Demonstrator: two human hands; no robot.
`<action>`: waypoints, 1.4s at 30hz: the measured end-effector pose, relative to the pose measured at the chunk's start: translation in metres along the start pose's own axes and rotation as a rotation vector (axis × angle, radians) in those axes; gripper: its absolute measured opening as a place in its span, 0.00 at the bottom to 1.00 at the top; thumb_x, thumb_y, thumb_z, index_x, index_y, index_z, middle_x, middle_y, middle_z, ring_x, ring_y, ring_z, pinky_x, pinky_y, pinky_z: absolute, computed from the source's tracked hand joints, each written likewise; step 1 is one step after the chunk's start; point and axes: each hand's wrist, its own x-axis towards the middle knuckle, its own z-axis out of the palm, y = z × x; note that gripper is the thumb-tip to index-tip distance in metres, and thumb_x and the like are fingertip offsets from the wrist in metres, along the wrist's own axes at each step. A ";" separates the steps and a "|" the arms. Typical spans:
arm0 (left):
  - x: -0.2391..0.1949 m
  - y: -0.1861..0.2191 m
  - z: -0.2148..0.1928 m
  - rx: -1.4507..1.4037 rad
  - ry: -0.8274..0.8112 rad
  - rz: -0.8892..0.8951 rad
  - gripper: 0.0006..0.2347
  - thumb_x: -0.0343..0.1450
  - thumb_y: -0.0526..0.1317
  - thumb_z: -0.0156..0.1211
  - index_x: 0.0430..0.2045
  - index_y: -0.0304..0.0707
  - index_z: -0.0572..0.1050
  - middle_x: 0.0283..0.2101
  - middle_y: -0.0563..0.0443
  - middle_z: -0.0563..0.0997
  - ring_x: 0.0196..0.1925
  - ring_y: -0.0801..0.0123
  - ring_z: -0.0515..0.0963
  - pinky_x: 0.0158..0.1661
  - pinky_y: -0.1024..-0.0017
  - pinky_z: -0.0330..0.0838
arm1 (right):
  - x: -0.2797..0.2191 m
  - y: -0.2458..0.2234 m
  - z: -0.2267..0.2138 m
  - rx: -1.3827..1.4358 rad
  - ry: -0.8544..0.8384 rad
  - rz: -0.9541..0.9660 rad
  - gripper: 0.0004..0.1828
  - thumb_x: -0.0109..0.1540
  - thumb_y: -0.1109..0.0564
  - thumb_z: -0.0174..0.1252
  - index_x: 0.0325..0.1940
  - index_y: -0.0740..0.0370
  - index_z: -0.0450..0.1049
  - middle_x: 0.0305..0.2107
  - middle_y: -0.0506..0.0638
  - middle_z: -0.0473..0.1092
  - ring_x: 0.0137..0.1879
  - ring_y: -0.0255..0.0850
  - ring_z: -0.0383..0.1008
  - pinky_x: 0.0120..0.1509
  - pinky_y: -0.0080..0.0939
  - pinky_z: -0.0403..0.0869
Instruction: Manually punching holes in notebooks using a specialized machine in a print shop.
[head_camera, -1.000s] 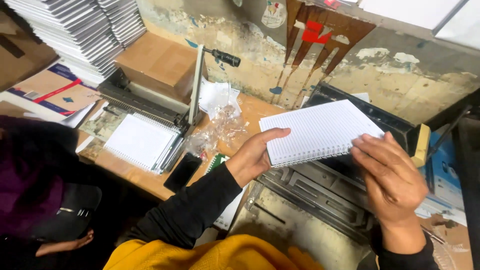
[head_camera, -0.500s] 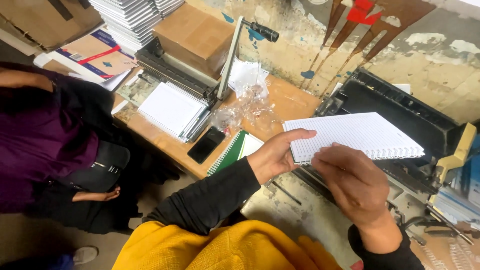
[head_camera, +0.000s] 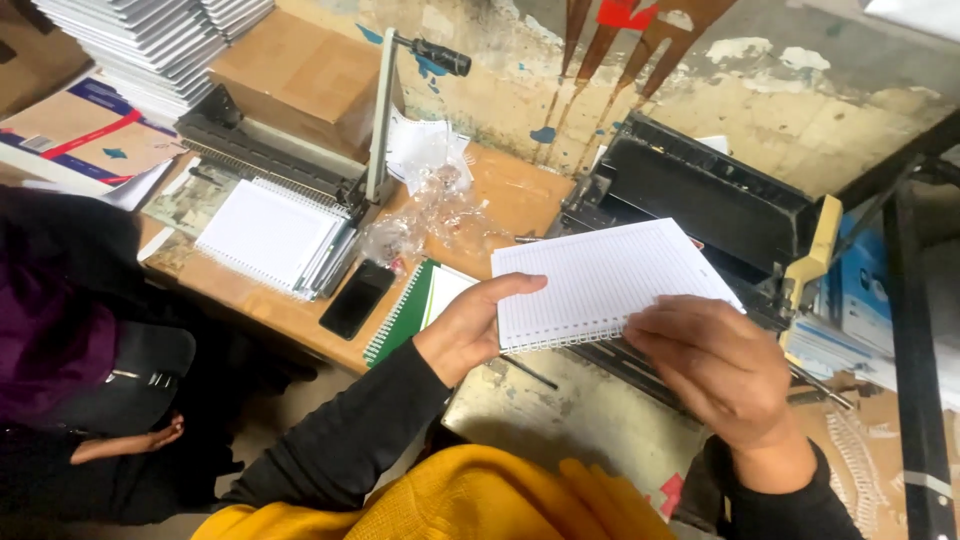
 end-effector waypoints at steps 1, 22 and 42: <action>-0.003 0.000 0.001 -0.016 0.015 -0.003 0.18 0.62 0.40 0.61 0.45 0.34 0.72 0.45 0.41 0.79 0.45 0.53 0.78 0.38 0.66 0.73 | -0.004 0.002 -0.009 -0.020 -0.007 0.013 0.08 0.60 0.66 0.53 0.40 0.72 0.74 0.39 0.60 0.73 0.46 0.54 0.75 0.53 0.46 0.78; -0.021 -0.019 -0.008 0.034 -0.073 0.035 0.18 0.66 0.39 0.60 0.48 0.30 0.73 0.45 0.42 0.80 0.41 0.59 0.80 0.32 0.75 0.72 | -0.081 -0.023 -0.036 -0.166 0.343 0.375 0.02 0.58 0.73 0.58 0.35 0.76 0.74 0.34 0.67 0.72 0.40 0.54 0.75 0.46 0.46 0.76; -0.049 -0.106 -0.087 1.730 -0.178 1.069 0.20 0.76 0.44 0.45 0.64 0.46 0.61 0.54 0.47 0.75 0.48 0.62 0.81 0.47 0.77 0.77 | -0.113 -0.061 0.128 0.696 0.372 1.546 0.38 0.56 0.70 0.55 0.70 0.68 0.54 0.54 0.61 0.61 0.53 0.52 0.71 0.41 0.54 0.78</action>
